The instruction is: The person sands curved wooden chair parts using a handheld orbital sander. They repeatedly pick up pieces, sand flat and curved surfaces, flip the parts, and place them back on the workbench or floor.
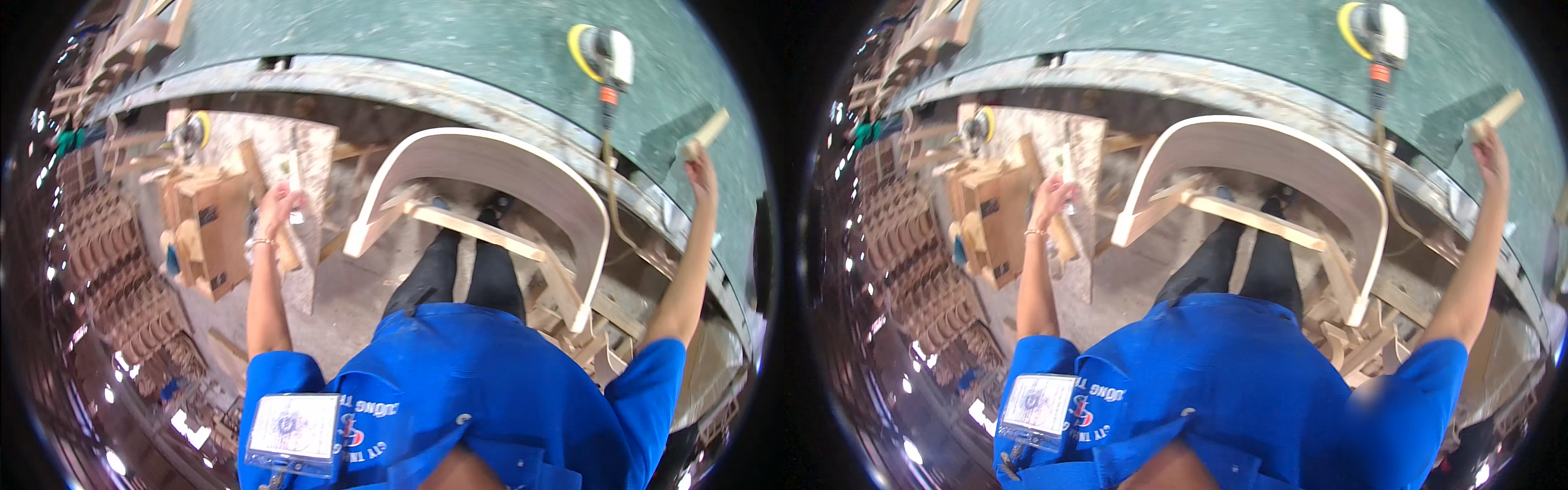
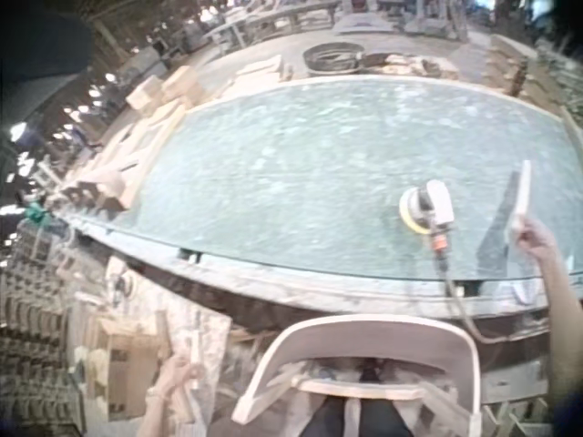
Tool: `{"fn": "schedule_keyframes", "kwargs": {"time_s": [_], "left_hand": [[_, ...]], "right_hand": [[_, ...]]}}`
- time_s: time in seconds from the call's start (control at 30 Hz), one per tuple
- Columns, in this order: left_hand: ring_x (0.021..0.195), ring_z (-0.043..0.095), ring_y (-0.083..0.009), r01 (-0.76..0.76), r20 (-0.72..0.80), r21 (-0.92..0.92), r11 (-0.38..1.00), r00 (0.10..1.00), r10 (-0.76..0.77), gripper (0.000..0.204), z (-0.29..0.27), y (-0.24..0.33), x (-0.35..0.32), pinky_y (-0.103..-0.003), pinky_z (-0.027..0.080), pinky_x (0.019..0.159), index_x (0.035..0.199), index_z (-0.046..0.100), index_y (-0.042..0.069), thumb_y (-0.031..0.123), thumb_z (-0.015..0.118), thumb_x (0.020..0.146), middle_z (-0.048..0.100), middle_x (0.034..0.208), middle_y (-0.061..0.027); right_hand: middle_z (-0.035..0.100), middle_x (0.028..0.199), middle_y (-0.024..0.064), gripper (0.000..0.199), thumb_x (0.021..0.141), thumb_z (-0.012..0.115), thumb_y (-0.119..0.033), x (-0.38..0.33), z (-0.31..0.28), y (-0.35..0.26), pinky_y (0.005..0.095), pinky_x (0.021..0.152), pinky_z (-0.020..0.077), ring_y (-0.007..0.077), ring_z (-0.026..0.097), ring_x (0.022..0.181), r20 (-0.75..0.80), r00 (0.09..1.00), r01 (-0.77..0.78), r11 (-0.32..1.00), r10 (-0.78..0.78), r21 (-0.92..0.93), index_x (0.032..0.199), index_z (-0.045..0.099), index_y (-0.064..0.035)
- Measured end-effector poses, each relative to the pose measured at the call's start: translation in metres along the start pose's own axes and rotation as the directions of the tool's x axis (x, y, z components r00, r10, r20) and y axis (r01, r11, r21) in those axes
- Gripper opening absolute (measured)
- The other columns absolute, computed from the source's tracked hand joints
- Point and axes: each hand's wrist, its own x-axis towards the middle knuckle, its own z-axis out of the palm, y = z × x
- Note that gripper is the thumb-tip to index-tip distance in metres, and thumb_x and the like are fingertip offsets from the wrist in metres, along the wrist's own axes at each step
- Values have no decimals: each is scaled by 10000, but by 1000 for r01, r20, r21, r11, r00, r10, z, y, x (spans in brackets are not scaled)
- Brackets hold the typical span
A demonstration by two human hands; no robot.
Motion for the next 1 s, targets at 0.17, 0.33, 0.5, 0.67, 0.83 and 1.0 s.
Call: {"fn": "schedule_keyframes", "kwargs": {"time_s": [0.17, 0.33, 0.5, 0.67, 0.83, 1.0], "left_hand": [[925, 663, -184, 198, 221, -641, 742, 973, -69, 328, 6, 15, -76, -231, 528, 694, 1194, 542, 49, 209, 607, 916, 636, 1119, -120], [989, 645, -223, 155, 273, -823, 547, 952, 141, 424, 25, -1, -98, -245, 534, 726, 1299, 436, 66, 210, 586, 929, 565, 1244, -134], [993, 641, -202, -29, 217, -796, 604, 918, 331, 444, 41, 13, -88, -265, 537, 759, 1336, 388, 90, 254, 545, 954, 585, 1206, -145], [940, 656, -180, -138, 222, -783, 606, 849, 480, 430, 72, 17, -72, -309, 542, 800, 1338, 389, 92, 238, 529, 959, 654, 1071, -147], [920, 666, -211, -77, 189, -879, 471, 850, 491, 396, 89, 52, -85, -307, 563, 771, 1322, 391, 92, 200, 518, 962, 648, 1042, -168], [881, 677, -191, -80, 127, -936, 344, 832, 539, 376, 93, 97, -130, -248, 555, 701, 1298, 398, 105, 221, 525, 963, 665, 1001, -155]], "right_hand": [[422, 1117, 152, 697, 836, 633, -83, -90, 91, 12, 293, 789, 412, 205, 448, 956, 187, 955, 111, 864, -230, 491, 1401, 243, 41], [335, 969, 74, 905, 672, 679, 34, -204, 194, -5, 294, 802, 349, 171, 382, 882, 372, 835, 120, 794, -406, 596, 1422, 173, 75], [315, 934, 78, 880, 733, 635, 21, -232, 219, -20, 268, 664, 336, 150, 367, 785, 470, 806, 87, 857, -360, 508, 1453, 129, 24], [374, 942, 97, 724, 812, 621, -130, -273, 281, 12, 233, 609, 393, 123, 401, 741, 324, 875, 328, 933, -359, 150, 1398, 223, 16], [529, 872, 20, 558, 780, 681, -205, -308, 361, 74, 193, 509, 421, 49, 501, 624, 3, 968, 227, 866, -252, -446, 1260, 452, -37], [585, 1020, 126, 858, 568, 887, -343, -313, 447, 181, 363, 815, 485, 253, 594, 938, 276, 919, 391, 561, -282, -729, 1208, 399, -47]]}}
